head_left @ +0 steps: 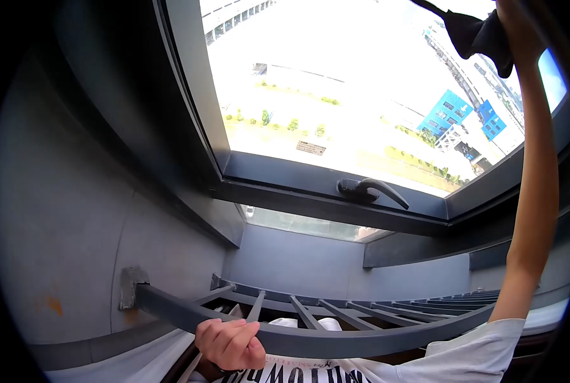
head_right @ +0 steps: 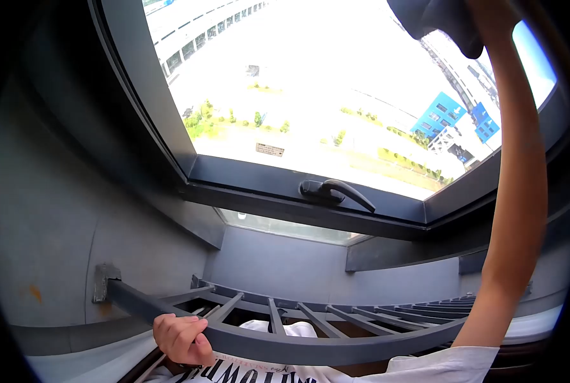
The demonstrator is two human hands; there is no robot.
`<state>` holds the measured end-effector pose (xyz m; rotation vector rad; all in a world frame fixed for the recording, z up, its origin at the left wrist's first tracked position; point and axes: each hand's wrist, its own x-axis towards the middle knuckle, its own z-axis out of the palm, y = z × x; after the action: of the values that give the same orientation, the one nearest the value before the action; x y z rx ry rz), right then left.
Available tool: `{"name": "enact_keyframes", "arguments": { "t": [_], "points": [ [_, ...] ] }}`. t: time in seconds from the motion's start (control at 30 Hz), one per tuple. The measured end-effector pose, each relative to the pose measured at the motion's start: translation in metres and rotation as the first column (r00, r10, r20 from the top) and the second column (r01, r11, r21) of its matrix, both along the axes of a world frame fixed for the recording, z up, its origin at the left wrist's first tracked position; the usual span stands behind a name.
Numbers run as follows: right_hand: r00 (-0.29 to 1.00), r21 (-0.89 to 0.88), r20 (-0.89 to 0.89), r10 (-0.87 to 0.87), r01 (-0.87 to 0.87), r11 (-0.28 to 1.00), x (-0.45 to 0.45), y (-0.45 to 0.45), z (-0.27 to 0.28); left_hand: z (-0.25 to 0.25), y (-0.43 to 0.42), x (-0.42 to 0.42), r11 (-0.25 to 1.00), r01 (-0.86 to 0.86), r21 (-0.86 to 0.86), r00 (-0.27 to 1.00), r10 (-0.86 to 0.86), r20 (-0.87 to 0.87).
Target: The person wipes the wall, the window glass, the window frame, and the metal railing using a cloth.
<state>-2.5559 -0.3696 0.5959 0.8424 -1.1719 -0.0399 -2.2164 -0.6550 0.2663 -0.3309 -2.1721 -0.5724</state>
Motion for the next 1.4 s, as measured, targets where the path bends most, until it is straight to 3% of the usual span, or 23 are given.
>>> {"name": "enact_keyframes", "arguments": {
  "t": [0.03,0.1,0.13,0.17,0.2,0.23,0.27,0.37,0.5,0.57,0.63,0.67,0.7,0.77,0.8,0.87,1.0,1.1,1.17,1.27,1.3,1.37,1.4],
  "points": [
    [0.992,-0.187,-0.081,0.093,-0.107,0.976,0.0,-0.014,0.002,0.0,0.0,0.001,1.0,-0.003,-0.002,1.0,0.003,0.0],
    [0.999,-0.238,0.037,0.021,-0.011,0.971,-0.009,-0.004,-0.012,-0.002,0.002,0.003,1.0,-0.011,0.0,1.0,0.011,0.012],
    [1.0,-0.205,-0.02,-0.014,0.01,0.979,-0.008,-0.011,-0.033,-0.003,0.002,0.003,1.0,0.008,0.012,1.0,-0.008,0.0],
    [0.995,0.06,-0.1,0.029,-0.023,0.998,-0.03,0.024,-0.04,-0.002,0.001,0.002,0.999,0.035,0.021,0.999,-0.034,-0.018],
    [0.994,0.063,0.075,-0.085,0.08,0.995,-0.01,0.011,-0.076,-0.001,0.0,0.003,0.999,0.043,0.016,0.999,-0.043,-0.02],
    [0.995,0.1,0.066,0.076,-0.083,0.992,-0.012,-0.001,-0.11,0.0,0.001,0.003,0.999,0.035,0.01,0.999,-0.035,-0.005],
    [0.991,0.113,0.133,-0.029,0.014,0.994,0.0,-0.006,-0.143,0.0,0.003,0.003,1.0,0.025,0.013,1.0,-0.025,0.003],
    [0.938,0.372,0.326,-0.116,-0.015,0.928,0.015,0.003,-0.214,-0.001,0.005,0.004,0.999,0.017,0.032,1.0,-0.017,0.021],
    [0.973,0.489,0.188,-0.133,0.025,0.872,0.014,0.003,-0.142,0.0,0.004,0.003,0.999,0.001,0.033,1.0,-0.001,0.01],
    [0.991,0.247,0.107,-0.077,0.049,0.968,-0.001,0.013,-0.066,0.0,0.004,0.004,1.0,-0.009,0.026,1.0,0.008,0.016],
    [0.99,0.051,-0.119,-0.07,0.077,0.996,-0.017,0.032,0.008,0.001,0.004,0.005,0.999,-0.008,0.035,0.999,0.006,0.039],
    [0.996,-0.071,-0.088,-0.002,-0.004,0.997,-0.014,0.019,0.024,0.001,0.003,0.004,0.999,-0.01,0.031,0.999,0.009,0.04],
    [0.996,-0.192,-0.062,0.069,-0.08,0.978,-0.014,0.003,0.029,0.002,0.003,0.005,1.0,-0.011,0.027,0.999,0.01,0.043],
    [0.999,-0.251,-0.052,0.007,-0.019,0.968,-0.012,-0.004,0.003,0.002,0.003,0.007,1.0,-0.007,0.02,0.998,0.006,0.055],
    [0.988,-0.128,-0.128,-0.084,0.067,0.99,-0.019,0.019,-0.021,0.002,0.003,0.007,1.0,-0.005,0.026,0.999,0.004,0.053],
    [0.993,0.028,0.117,0.021,-0.025,0.999,-0.009,0.008,-0.1,0.0,0.003,0.005,0.999,0.009,0.042,0.999,-0.011,0.035],
    [0.901,0.342,0.409,-0.144,-0.005,0.94,0.025,0.023,-0.221,-0.001,0.002,0.004,1.0,0.013,0.026,1.0,-0.013,-0.014],
    [0.92,0.419,0.338,-0.196,0.039,0.907,0.021,0.037,-0.175,0.0,0.003,0.002,1.0,0.008,0.018,0.999,-0.007,-0.037],
    [0.969,0.216,0.185,-0.166,0.125,0.968,0.019,0.039,-0.092,0.0,0.004,0.002,1.0,-0.023,0.02,1.0,0.023,-0.015],
    [0.999,-0.219,0.018,-0.037,0.04,0.975,-0.002,0.048,0.02,0.0,0.007,0.003,0.999,-0.039,0.029,0.999,0.039,-0.002],
    [1.0,-0.38,0.001,-0.024,0.023,0.925,0.0,0.035,0.035,0.003,0.01,0.004,0.998,-0.04,0.044,0.999,0.04,0.003],
    [0.994,-0.239,-0.107,-0.01,-0.016,0.971,-0.02,0.045,0.014,0.016,0.01,0.0,1.0,-0.006,0.025,0.999,0.007,-0.038],
    [0.997,-0.206,-0.011,-0.075,0.071,0.976,-0.005,0.031,-0.019,0.021,0.011,-0.002,1.0,-0.007,0.03,0.999,0.008,-0.047]
  ]
}}
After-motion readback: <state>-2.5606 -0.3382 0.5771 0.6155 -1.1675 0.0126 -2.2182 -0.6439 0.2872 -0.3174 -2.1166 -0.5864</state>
